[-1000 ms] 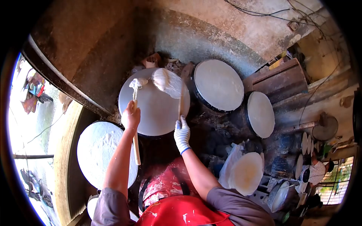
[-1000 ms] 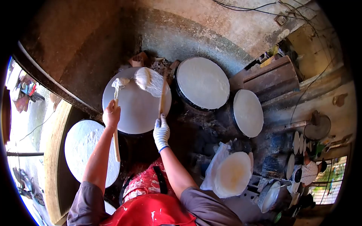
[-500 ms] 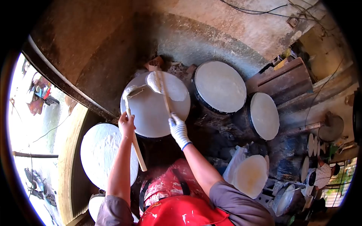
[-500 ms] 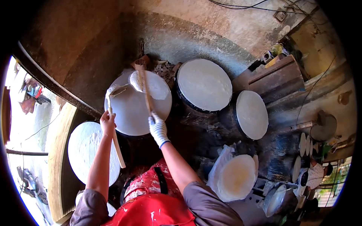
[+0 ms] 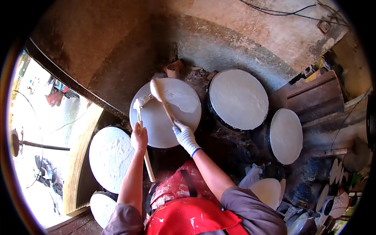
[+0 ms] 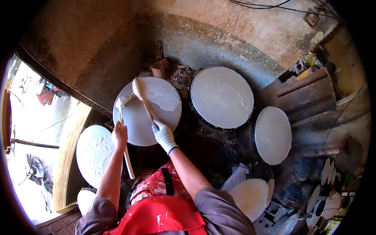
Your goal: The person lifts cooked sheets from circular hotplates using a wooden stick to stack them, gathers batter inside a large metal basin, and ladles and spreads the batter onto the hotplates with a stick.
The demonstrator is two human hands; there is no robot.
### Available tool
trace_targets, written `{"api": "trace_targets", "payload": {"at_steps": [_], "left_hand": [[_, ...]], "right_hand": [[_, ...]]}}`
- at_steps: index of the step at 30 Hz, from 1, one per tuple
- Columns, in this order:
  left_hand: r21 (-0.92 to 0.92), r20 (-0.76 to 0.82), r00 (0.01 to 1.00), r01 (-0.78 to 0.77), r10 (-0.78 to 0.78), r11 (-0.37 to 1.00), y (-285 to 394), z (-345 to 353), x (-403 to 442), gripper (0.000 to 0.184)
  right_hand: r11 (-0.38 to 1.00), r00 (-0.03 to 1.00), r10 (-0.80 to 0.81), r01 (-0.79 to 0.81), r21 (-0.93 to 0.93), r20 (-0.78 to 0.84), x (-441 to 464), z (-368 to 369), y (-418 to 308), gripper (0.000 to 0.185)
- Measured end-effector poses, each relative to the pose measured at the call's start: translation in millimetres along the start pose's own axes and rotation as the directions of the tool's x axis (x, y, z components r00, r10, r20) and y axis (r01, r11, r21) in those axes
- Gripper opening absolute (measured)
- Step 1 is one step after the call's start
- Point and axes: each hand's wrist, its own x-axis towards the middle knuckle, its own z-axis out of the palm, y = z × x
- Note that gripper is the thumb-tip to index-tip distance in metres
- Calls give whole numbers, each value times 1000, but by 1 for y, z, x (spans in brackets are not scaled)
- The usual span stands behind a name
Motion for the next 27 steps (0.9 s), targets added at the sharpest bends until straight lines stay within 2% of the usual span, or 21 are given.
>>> {"api": "trace_targets", "payload": {"at_steps": [2, 3, 4, 5, 7, 8, 9, 13, 15, 17, 18, 19, 20, 21, 22, 23, 25, 27], "left_hand": [[14, -16, 1000, 22, -21, 1000, -2, 6, -2, 30], [-196, -34, 997, 56, -64, 979, -13, 15, -3, 25], [-399, -46, 993, 81, -108, 913, -19, 18, -2, 22], [-395, -52, 992, 86, -116, 915, -16, 13, -2, 22], [-710, 154, 953, 291, -263, 641, -4, 2, -4, 13], [-763, 175, 931, 334, -320, 554, -5, 4, -2, 12], [-782, 200, 921, 355, -333, 512, -5, 3, -1, 15], [-781, 200, 907, 376, -371, 498, -3, -2, -4, 17], [-776, 207, 908, 380, -365, 503, -6, -2, -2, 18], [-776, 227, 888, 413, -400, 477, -11, -3, -3, 20], [-778, 221, 884, 415, -413, 472, -14, -3, -4, 20], [-777, 237, 870, 437, -432, 453, -17, -3, -4, 20], [-776, 253, 857, 456, -448, 436, -19, -3, -4, 21], [-777, 246, 855, 455, -456, 435, -19, -4, -4, 21], [-779, 273, 836, 483, -477, 400, -20, -4, -5, 21], [-780, 301, 814, 509, -497, 363, -20, -4, -7, 21], [-790, 311, 804, 515, -507, 332, -26, -3, -11, 21], [-801, 319, 797, 516, -513, 303, -30, -3, -16, 21]], "right_hand": [[1000, 997, -30, 30, 3, 74, 0, 0, 2, 32], [993, 992, -119, 118, 8, 33, -1, -13, 1, 33], [998, 999, -46, 46, -43, 2, 0, -32, -2, 33], [995, 999, 24, -27, -96, -30, 4, -52, -2, 33], [999, 990, 28, -32, -29, -137, 24, -68, 25, 32], [997, 997, -16, 10, -76, -80, 29, -69, 32, 31], [997, 998, 29, -24, -79, 58, 31, -72, 14, 31], [986, 973, -66, 30, 162, 222, 21, -28, 19, 29], [985, 956, -173, 161, 69, 236, 12, -40, 20, 28], [995, 978, -98, 102, -15, 184, 28, -72, 16, 27], [997, 985, 76, -75, -14, 157, 42, -89, 4, 27], [993, 992, 83, -91, 74, 95, 63, -89, 17, 28], [1000, 994, -5, 5, 1, 113, 74, -88, 29, 29], [992, 986, -92, 102, -68, 135, 81, -89, 24, 29], [993, 954, -49, 78, -87, 296, 84, -84, 17, 30], [986, 927, -84, 130, -104, 365, 79, -80, 13, 31], [981, 898, -185, 194, 18, 398, 65, -60, 18, 32], [993, 861, -102, 117, 0, 499, 54, -57, 25, 30]]}}
